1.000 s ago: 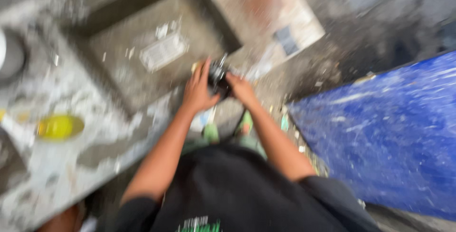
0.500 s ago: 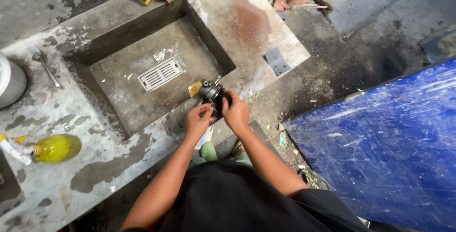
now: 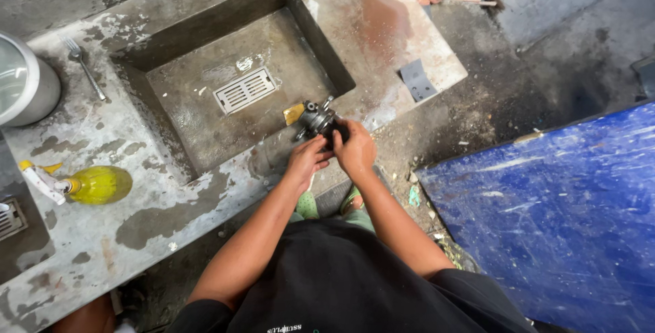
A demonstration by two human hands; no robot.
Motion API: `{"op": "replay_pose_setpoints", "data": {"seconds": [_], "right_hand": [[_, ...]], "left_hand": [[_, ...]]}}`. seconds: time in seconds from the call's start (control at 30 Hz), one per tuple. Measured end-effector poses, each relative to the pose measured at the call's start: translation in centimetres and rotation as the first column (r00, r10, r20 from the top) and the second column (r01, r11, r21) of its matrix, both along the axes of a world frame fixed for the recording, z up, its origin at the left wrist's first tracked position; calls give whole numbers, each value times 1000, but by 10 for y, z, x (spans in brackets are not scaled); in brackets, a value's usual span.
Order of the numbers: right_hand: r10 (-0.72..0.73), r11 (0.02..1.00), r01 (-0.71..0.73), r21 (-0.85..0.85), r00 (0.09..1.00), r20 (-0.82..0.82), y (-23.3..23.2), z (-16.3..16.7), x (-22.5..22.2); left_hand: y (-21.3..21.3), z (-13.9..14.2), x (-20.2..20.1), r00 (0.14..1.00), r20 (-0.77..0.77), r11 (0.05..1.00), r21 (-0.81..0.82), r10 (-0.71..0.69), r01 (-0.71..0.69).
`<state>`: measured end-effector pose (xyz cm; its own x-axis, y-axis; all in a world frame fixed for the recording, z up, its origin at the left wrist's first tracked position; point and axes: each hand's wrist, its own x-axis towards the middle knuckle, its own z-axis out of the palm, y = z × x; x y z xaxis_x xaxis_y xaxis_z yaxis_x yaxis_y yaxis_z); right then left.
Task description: The person scrubs a small metal part with a yellow sponge over a concrete sink, repeatedly rotating the part to clean different surfaces. The person briefly inspects the part before continuing to scrub it.
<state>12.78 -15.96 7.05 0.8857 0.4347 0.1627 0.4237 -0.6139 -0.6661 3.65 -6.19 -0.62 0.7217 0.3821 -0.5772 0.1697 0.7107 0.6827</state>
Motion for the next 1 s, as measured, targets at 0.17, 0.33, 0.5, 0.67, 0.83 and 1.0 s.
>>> {"op": "replay_pose_setpoints", "data": {"seconds": [0.17,0.33,0.5,0.67,0.83,1.0], "right_hand": [[88,995,-78,-55,971,224,-9,-1,-8],[124,982,-114,148,990,-65,-22,-23,-1],[314,772,210,599,695,-647,-35,-42,10],[176,861,132,491,829,-531,-39,-22,4],[282,900,-339,275,932,228,-42,25,-6],[334,929,-361,86,914,233,-45,38,-6]], "left_hand": [[-5,1,-2,999,-35,999,40,-27,28],[-12,-1,-5,1000,-11,997,-76,26,-27],[-15,-3,-3,995,17,991,-96,94,-92],[-10,-1,-3,984,174,989,-147,46,-20],[-5,11,-4,978,202,996,-75,52,-37],[-2,13,-7,985,172,999,43,-13,6]]}}
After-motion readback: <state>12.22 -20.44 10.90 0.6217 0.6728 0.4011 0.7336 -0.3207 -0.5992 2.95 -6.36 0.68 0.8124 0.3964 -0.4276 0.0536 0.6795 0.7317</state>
